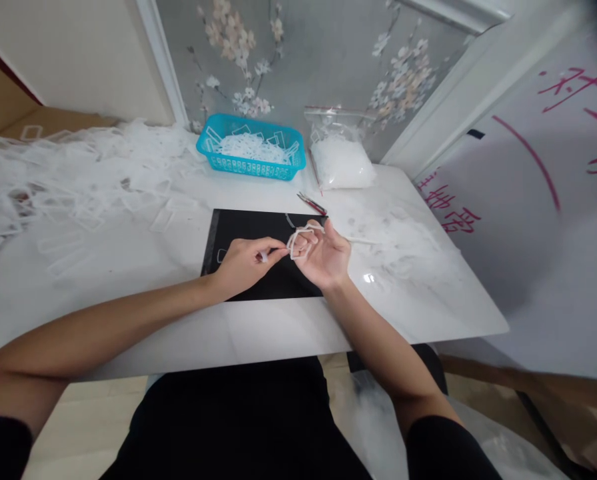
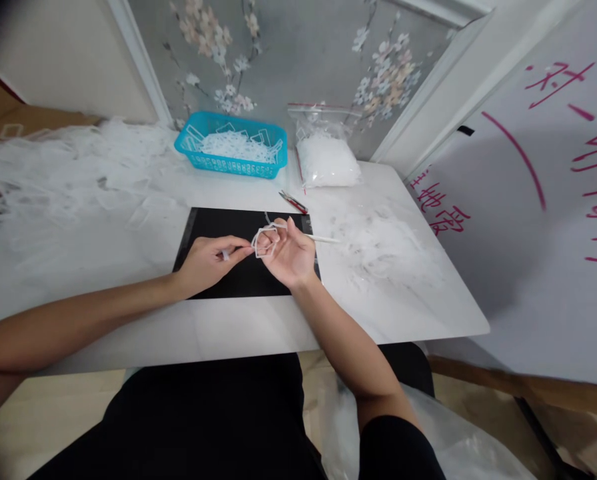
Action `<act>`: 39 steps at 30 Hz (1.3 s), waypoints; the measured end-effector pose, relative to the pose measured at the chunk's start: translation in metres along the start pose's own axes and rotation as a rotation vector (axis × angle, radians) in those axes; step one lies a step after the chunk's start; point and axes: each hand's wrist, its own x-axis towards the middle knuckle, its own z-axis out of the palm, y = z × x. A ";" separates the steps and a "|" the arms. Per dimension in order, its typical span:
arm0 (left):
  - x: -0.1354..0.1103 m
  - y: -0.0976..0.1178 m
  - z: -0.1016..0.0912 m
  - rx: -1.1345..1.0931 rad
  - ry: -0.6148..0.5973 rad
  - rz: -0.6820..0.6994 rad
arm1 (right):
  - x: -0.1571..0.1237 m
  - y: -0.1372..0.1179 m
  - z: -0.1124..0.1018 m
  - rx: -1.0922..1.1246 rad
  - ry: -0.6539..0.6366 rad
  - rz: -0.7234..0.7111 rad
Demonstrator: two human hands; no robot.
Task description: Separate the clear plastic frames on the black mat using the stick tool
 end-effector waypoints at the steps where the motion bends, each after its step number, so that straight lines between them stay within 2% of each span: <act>1: 0.000 0.001 0.000 -0.013 -0.003 -0.018 | 0.000 0.000 0.000 -0.017 -0.008 -0.009; 4: -0.001 0.005 -0.001 -0.075 -0.032 -0.076 | -0.001 0.002 0.002 -0.070 -0.017 -0.030; 9: -0.001 0.010 -0.002 -0.196 -0.088 -0.201 | -0.002 0.005 0.004 -0.204 0.057 -0.074; 15: 0.000 0.008 -0.001 -0.338 -0.100 -0.326 | -0.002 0.007 0.003 -0.203 0.002 -0.086; 24: 0.000 0.004 0.001 -0.377 -0.103 -0.336 | -0.003 0.007 0.007 -0.263 0.008 -0.057; 31: 0.001 -0.002 0.000 -0.244 -0.078 -0.259 | 0.000 0.011 0.004 -0.300 -0.022 -0.072; 36: -0.001 -0.012 0.001 0.033 -0.039 0.044 | 0.001 0.014 0.004 -0.278 -0.042 -0.034; 39: -0.004 -0.018 0.004 0.107 -0.065 0.113 | 0.001 0.016 0.003 -0.279 -0.040 0.017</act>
